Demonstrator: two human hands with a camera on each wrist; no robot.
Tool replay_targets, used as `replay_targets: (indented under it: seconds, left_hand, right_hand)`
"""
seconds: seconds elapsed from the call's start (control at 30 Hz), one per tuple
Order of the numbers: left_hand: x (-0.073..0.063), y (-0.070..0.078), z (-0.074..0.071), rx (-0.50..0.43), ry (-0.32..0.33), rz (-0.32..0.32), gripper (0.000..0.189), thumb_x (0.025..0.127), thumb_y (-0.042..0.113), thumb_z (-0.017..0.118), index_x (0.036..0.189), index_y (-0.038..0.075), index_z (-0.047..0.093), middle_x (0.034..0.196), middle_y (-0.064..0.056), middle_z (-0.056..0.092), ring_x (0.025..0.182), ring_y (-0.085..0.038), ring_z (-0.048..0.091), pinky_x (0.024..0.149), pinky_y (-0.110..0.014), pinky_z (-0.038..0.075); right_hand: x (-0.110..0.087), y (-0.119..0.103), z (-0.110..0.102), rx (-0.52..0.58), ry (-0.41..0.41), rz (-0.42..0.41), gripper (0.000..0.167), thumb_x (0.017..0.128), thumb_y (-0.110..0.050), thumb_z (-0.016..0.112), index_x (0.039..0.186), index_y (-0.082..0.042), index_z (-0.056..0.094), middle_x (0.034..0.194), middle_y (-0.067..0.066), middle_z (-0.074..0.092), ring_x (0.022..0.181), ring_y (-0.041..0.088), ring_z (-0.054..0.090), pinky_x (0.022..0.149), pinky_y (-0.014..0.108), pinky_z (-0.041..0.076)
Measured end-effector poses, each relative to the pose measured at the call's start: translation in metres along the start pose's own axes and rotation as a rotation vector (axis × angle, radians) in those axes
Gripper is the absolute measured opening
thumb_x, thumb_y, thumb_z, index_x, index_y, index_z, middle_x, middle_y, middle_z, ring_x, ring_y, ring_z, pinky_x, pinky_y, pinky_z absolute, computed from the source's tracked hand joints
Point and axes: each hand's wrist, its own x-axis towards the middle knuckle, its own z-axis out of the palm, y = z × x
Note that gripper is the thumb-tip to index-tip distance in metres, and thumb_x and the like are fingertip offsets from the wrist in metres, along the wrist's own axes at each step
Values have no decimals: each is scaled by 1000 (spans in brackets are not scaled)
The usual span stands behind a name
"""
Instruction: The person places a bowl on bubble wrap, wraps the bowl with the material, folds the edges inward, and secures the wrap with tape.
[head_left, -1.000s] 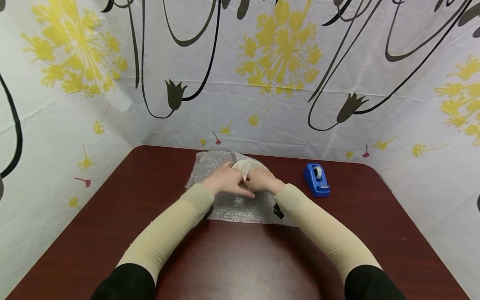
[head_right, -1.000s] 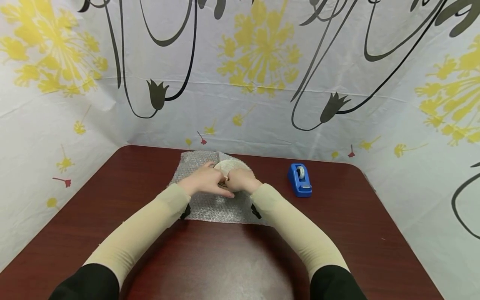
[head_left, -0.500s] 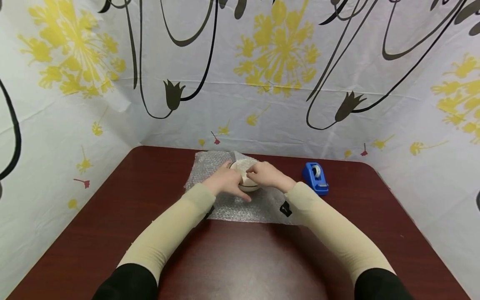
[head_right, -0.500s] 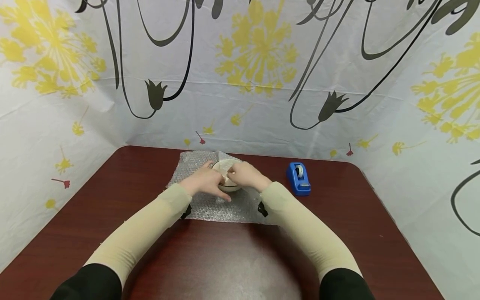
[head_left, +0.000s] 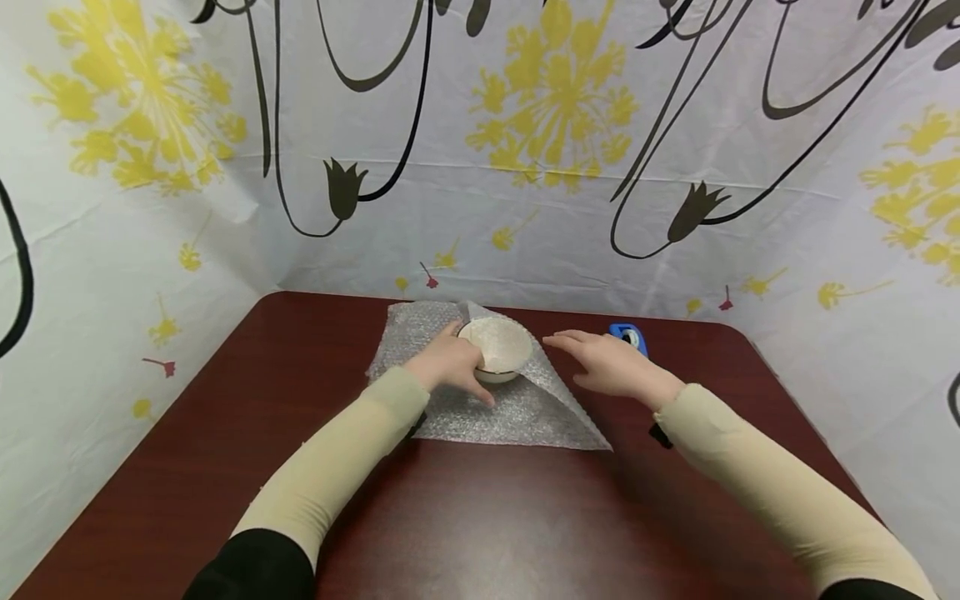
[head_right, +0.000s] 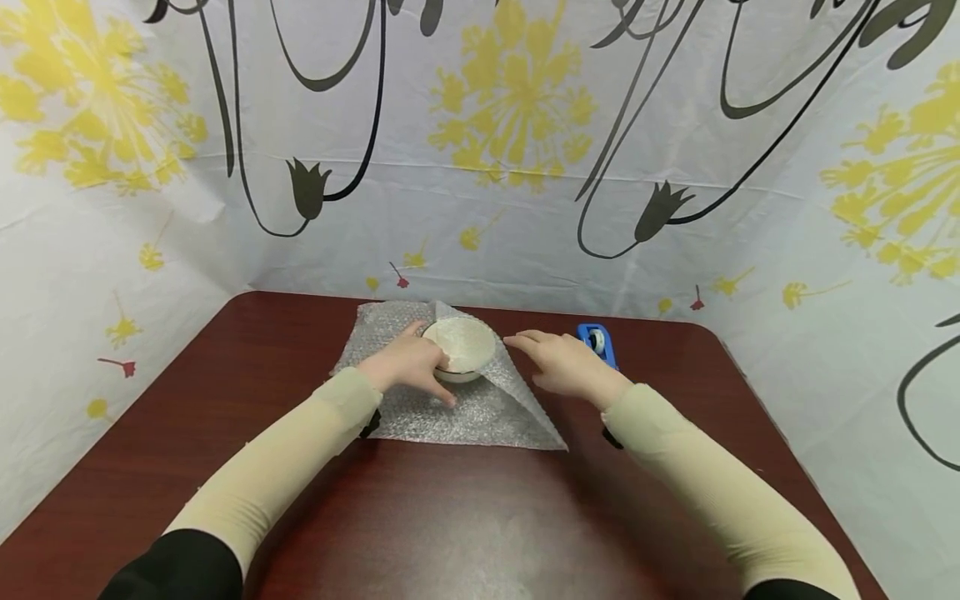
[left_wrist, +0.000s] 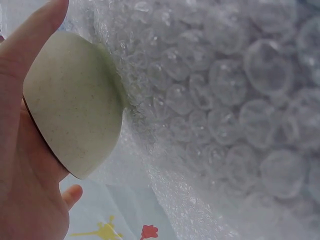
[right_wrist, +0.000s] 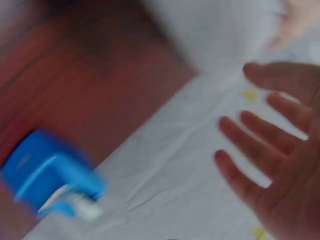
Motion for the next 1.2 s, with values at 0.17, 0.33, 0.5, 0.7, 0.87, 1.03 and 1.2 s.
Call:
replay_targets:
  seconds: [0.17, 0.33, 0.5, 0.7, 0.87, 1.03, 1.2]
  left_hand:
    - [1, -4, 2, -4, -5, -6, 45, 65, 71, 73, 72, 27, 64, 69, 19, 60, 83, -9, 62, 116, -46, 5]
    - [2, -6, 3, 5, -7, 0, 45, 66, 72, 72, 75, 29, 67, 69, 20, 61, 83, -8, 63, 116, -46, 4]
    - [3, -7, 2, 9, -10, 7, 45, 66, 72, 73, 79, 28, 69, 69, 19, 61, 81, -9, 63, 116, -47, 3]
    - [2, -6, 2, 11, -15, 8, 46, 66, 70, 74, 84, 27, 72, 67, 18, 60, 76, -9, 61, 116, -47, 3]
    - [2, -6, 4, 15, -11, 18, 45, 66, 69, 74, 81, 27, 70, 65, 17, 59, 74, -9, 61, 116, -47, 3]
    - [3, -5, 5, 30, -11, 19, 44, 66, 69, 74, 75, 27, 67, 62, 16, 58, 69, -8, 58, 116, -47, 3]
    - [4, -6, 6, 49, -14, 24, 44, 67, 69, 74, 73, 27, 64, 63, 16, 58, 69, -7, 57, 116, -47, 3]
  right_hand:
    - [-17, 15, 21, -165, 63, -141, 102, 65, -12, 90, 151, -12, 35, 149, 15, 39, 107, 25, 62, 71, 41, 52]
    - [-23, 22, 37, -203, 89, -243, 102, 65, -16, 90, 151, -15, 35, 154, 9, 32, 117, 21, 56, 77, 41, 47]
    - [-24, 21, 46, -193, 100, -327, 90, 68, -29, 89, 146, -17, 45, 153, 11, 34, 119, 22, 55, 83, 45, 47]
    - [-21, 15, 52, -199, 149, -393, 59, 72, -29, 87, 125, -15, 65, 143, 13, 47, 114, 26, 57, 85, 47, 49]
    - [-17, 10, 58, -250, 189, -441, 45, 77, -9, 78, 121, -17, 69, 137, 12, 54, 108, 25, 61, 82, 44, 50]
    - [-16, 6, 63, -298, 193, -466, 48, 80, 0, 71, 123, -22, 69, 137, 10, 55, 113, 22, 59, 81, 41, 50]
    - [-11, 5, 68, -274, 195, -475, 27, 79, -8, 77, 103, -20, 77, 133, 10, 57, 115, 23, 58, 84, 42, 50]
